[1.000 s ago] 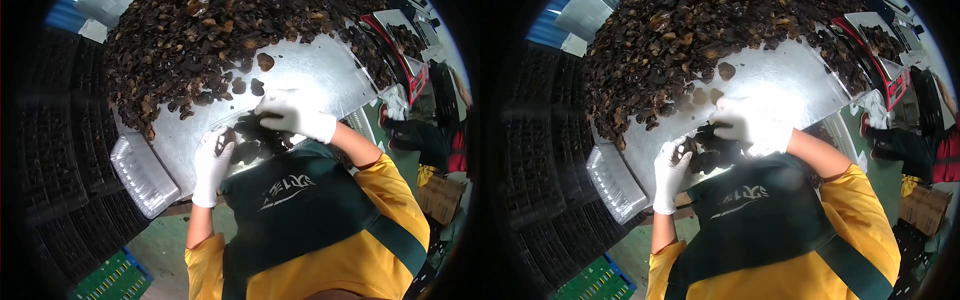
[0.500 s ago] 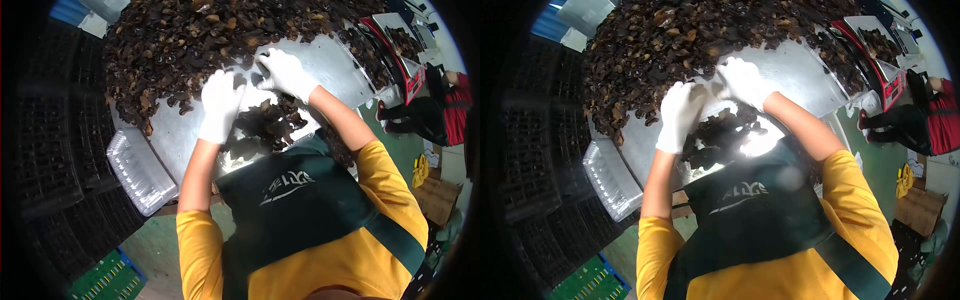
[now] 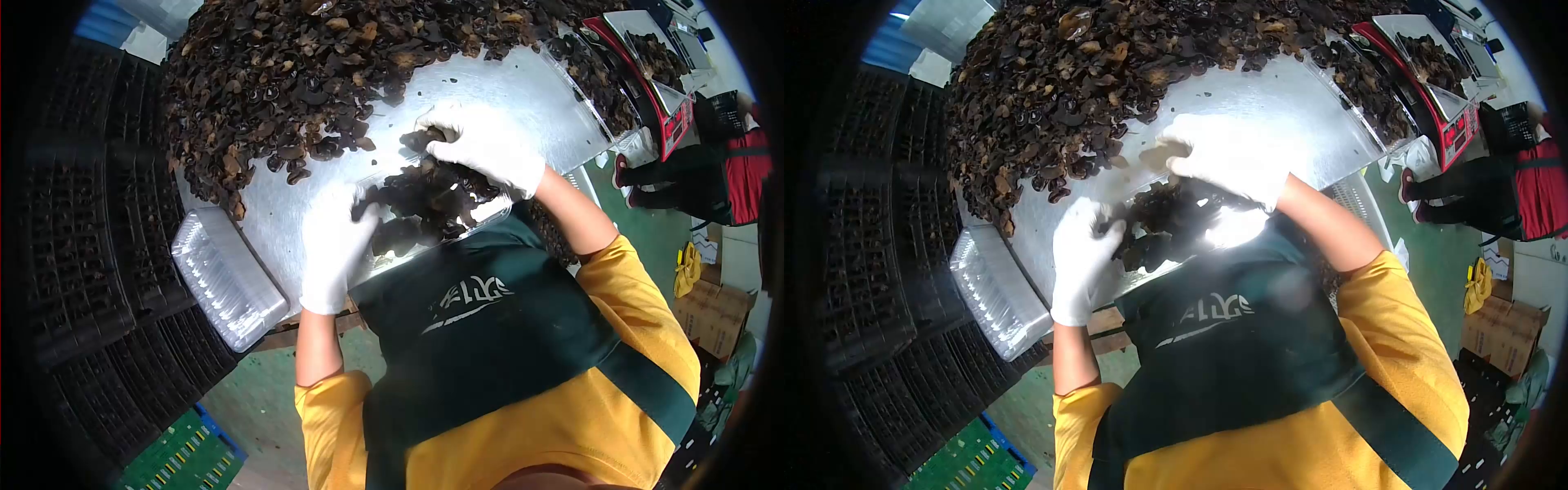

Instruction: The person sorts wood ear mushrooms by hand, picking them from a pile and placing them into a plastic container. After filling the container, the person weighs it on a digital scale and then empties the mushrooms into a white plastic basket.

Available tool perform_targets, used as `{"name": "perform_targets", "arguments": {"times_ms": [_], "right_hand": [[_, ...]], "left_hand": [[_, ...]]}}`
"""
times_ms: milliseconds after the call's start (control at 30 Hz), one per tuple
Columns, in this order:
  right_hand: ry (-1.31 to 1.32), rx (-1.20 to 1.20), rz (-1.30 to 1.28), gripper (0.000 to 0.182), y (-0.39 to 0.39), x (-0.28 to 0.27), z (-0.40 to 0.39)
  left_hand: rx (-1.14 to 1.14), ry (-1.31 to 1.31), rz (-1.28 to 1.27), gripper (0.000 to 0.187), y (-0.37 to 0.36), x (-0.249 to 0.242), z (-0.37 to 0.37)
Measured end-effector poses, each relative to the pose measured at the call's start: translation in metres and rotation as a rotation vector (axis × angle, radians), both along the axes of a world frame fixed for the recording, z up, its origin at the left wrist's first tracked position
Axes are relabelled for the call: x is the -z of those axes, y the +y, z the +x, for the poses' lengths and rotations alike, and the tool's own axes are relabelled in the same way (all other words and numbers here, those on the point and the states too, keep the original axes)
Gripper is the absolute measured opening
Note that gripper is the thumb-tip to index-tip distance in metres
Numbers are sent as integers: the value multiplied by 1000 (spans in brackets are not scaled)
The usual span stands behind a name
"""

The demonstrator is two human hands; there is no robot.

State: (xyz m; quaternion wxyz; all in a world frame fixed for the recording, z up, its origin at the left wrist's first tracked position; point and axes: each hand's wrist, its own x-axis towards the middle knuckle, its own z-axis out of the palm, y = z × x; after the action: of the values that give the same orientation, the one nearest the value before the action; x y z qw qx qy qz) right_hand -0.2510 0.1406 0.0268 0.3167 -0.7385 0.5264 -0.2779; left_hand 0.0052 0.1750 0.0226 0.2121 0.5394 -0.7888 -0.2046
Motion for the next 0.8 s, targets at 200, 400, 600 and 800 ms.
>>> {"name": "perform_targets", "arguments": {"times_ms": [200,400,600,800], "right_hand": [[-76,-46,-36,30,15,-6,5],[-52,-144,-187,30,39,-4,9],[-100,263,-282,22,60,9,-42],[-422,635,283,25,130,29,-99]], "left_hand": [[-50,171,-6,34,23,-3,9],[-322,247,146,32,38,61,41],[-408,457,402,37,45,59,34],[-271,491,457,36,14,37,-15]]}}
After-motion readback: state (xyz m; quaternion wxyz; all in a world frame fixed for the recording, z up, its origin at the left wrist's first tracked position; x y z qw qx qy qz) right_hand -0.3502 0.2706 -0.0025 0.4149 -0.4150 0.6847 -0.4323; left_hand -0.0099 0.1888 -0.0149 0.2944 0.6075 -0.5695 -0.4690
